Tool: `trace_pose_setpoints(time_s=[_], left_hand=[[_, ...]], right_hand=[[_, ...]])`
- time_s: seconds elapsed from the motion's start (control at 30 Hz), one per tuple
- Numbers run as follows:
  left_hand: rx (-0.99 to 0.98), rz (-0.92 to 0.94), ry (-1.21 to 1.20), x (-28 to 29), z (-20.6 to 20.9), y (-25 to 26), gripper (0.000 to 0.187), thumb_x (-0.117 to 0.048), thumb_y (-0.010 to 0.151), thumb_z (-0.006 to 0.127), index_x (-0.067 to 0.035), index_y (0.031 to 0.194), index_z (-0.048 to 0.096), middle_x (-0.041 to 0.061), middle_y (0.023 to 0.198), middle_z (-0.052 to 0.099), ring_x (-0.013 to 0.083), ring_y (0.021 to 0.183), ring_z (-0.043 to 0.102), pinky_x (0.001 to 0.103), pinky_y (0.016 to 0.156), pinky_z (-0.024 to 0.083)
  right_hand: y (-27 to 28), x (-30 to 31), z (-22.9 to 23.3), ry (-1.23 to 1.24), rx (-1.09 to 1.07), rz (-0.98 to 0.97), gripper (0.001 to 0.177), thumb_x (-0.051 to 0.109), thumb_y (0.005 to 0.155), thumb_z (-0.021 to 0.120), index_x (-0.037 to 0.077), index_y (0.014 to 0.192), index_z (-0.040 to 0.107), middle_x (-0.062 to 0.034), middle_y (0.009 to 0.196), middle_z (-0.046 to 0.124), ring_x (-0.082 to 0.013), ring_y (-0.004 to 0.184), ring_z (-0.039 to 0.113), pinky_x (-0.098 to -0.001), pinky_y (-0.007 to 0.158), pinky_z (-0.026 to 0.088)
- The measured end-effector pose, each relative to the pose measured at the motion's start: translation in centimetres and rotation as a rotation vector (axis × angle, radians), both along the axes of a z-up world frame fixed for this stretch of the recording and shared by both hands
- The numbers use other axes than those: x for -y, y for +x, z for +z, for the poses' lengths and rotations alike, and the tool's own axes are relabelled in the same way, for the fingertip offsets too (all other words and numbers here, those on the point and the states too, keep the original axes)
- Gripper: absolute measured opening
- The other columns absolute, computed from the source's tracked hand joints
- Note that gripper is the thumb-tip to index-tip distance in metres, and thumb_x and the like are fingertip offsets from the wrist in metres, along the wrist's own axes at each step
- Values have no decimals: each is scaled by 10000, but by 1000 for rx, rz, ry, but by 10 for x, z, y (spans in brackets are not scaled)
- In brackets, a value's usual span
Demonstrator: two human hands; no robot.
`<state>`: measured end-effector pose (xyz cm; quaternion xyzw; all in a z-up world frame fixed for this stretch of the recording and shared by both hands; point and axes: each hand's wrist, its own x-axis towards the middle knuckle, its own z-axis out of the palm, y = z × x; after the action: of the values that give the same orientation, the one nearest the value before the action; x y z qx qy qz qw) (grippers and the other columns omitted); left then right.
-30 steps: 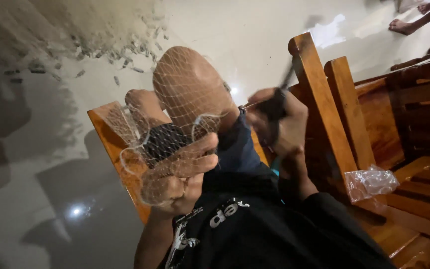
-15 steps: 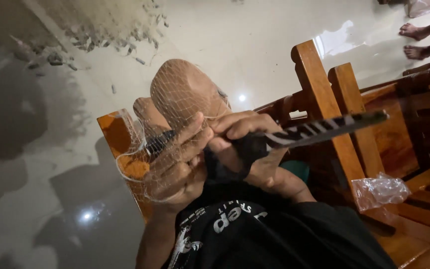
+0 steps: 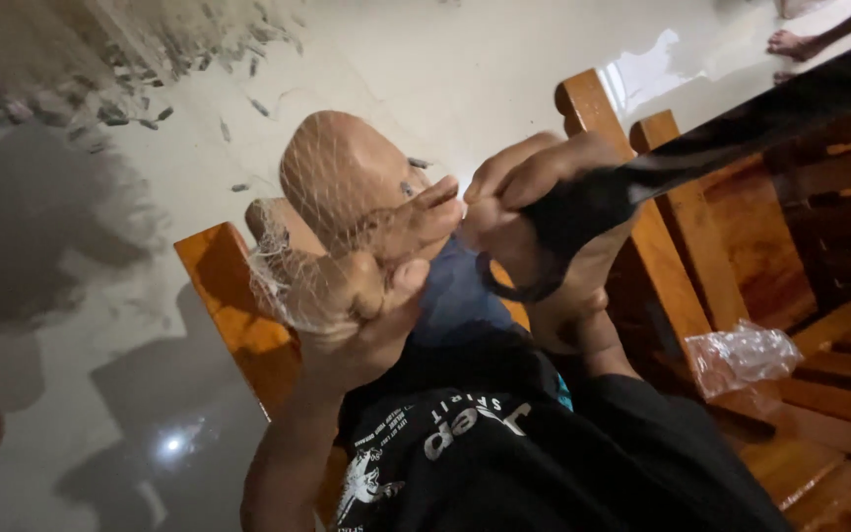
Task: Trimming excess thread or netting from a fishing net using scissors.
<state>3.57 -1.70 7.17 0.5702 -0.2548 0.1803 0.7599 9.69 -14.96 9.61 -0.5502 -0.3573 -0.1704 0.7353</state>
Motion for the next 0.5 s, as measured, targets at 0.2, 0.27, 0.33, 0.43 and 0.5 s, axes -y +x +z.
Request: trace_pose_setpoints(time_s=[0.2, 0.27, 0.33, 0.43, 0.5], left_hand=[[-48, -138, -114, 20, 8, 10, 304, 71, 969, 390, -121, 806, 220, 222, 1319, 495, 384, 1361, 436, 554, 1255, 320], [-21, -159, -174, 27, 12, 17, 323, 67, 959, 405, -136, 794, 216, 232, 1294, 513, 391, 1352, 451, 535, 1243, 349], [1, -175, -232, 32, 15, 20, 342, 63, 949, 420, -151, 783, 211, 243, 1269, 532, 398, 1344, 465, 515, 1231, 378], [-67, -289, -333, 38, 16, 21, 266, 54, 994, 386, -109, 817, 271, 245, 1327, 492, 467, 1406, 394, 607, 1234, 422], [-132, -337, -438, 42, 17, 22, 249, 53, 994, 376, -121, 820, 344, 280, 1335, 475, 497, 1452, 321, 603, 1209, 433]], right_hand=[[4, 18, 21, -81, 20, -138, 193, 30, 868, 581, 120, 890, 411, -85, 712, 517, -147, 504, 519, -252, 427, 404], [7, 33, 20, -140, 45, -249, 222, 65, 867, 632, 120, 887, 418, -81, 733, 538, -149, 578, 544, -253, 491, 421], [8, 45, 22, -197, 66, -354, 260, 98, 866, 683, 121, 884, 425, -77, 753, 559, -151, 651, 569, -254, 555, 438], [9, 60, 26, -177, 94, -296, 206, 78, 914, 626, 89, 932, 420, -120, 784, 535, -150, 516, 544, -225, 493, 431], [11, 75, 21, -252, 200, -301, 219, -32, 871, 639, 16, 853, 426, -127, 692, 478, -223, 562, 517, -317, 527, 436]])
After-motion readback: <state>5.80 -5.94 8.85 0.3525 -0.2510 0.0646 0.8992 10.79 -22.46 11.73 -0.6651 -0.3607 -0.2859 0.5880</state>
